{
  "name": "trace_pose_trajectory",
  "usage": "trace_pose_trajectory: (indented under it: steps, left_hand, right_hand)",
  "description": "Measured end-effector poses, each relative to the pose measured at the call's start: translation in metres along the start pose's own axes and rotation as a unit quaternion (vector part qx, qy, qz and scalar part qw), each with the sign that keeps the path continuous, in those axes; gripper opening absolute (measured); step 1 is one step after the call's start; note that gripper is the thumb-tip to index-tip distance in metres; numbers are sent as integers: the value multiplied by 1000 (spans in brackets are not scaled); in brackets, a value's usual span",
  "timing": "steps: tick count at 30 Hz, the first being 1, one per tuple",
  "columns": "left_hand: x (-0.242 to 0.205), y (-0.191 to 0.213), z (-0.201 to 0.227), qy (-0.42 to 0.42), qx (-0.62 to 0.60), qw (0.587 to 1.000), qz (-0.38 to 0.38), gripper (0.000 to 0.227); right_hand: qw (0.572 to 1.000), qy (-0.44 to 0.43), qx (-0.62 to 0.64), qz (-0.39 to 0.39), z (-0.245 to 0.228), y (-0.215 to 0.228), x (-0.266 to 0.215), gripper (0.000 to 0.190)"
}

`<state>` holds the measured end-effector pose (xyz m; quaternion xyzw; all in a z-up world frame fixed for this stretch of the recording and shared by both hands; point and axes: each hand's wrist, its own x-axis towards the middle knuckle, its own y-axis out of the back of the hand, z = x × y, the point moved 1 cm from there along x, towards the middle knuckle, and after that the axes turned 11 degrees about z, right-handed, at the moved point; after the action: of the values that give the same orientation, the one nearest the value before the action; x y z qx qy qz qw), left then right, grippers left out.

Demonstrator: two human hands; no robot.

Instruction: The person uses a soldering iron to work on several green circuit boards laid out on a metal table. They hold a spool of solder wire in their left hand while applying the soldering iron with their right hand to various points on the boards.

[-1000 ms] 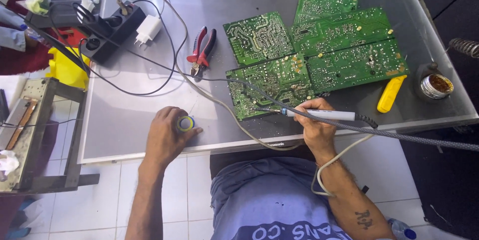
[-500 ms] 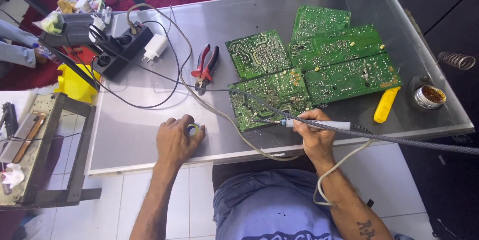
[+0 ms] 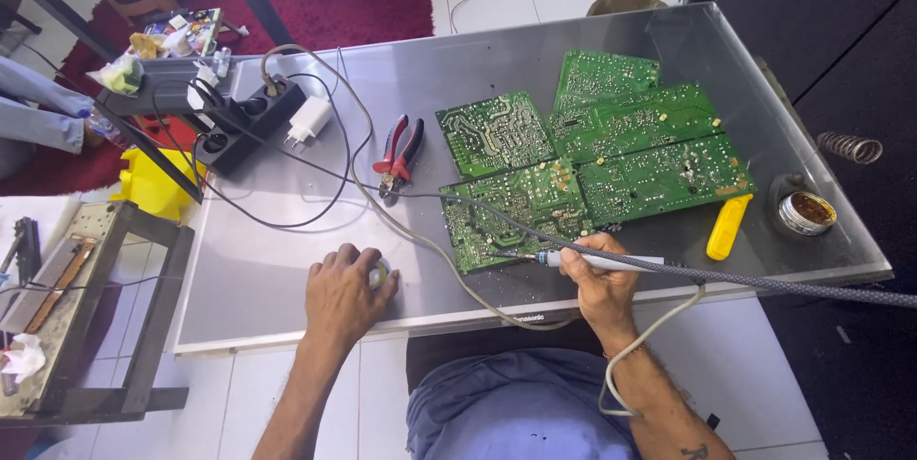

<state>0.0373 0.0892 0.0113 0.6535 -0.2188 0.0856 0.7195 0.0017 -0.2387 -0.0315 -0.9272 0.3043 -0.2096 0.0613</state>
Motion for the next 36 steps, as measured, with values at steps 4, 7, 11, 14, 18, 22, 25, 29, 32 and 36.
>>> trace_pose_trajectory:
  steps: [4, 7, 11, 14, 18, 22, 25, 29, 32, 36]
  left_hand:
    - [3, -4, -4, 1, -6, 999, -41, 25]
    - [4, -1, -1, 3, -17, 999, -30, 25]
    - [6, 13, 6, 40, -45, 998, -28, 40]
    - [3, 21, 8, 54, -57, 995, -64, 36]
    - [1, 20, 5, 62, -72, 992, -79, 38]
    - [9, 24, 8, 98, -81, 988, -90, 42]
    - [11, 20, 7, 99, -79, 990, -68, 44]
    - [9, 5, 3, 104, -68, 992, -15, 53]
    - [6, 3, 3, 109, -55, 992, 14, 53]
    - [2, 6, 6, 117, -70, 990, 44, 56]
  right_hand:
    - [1000, 2, -6, 2, 3, 1, 0, 12]
    - [1000, 0, -6, 0, 5, 3, 0, 12]
    - [1000, -2, 15, 7, 10, 4, -1, 10]
    - [1000, -4, 30, 4, 9, 4, -1, 10]
    - [999, -4, 32, -5, 8, 4, 0, 11]
    - [999, -6, 38, -3, 9, 4, 0, 10]
    - [999, -16, 36, -3, 12, 5, -1, 12]
    - [999, -22, 48, 1, 14, 5, -2, 12]
    - [998, -25, 51, 3, 18, 7, -2, 12]
    - [998, -18, 63, 2, 17, 8, 0, 11]
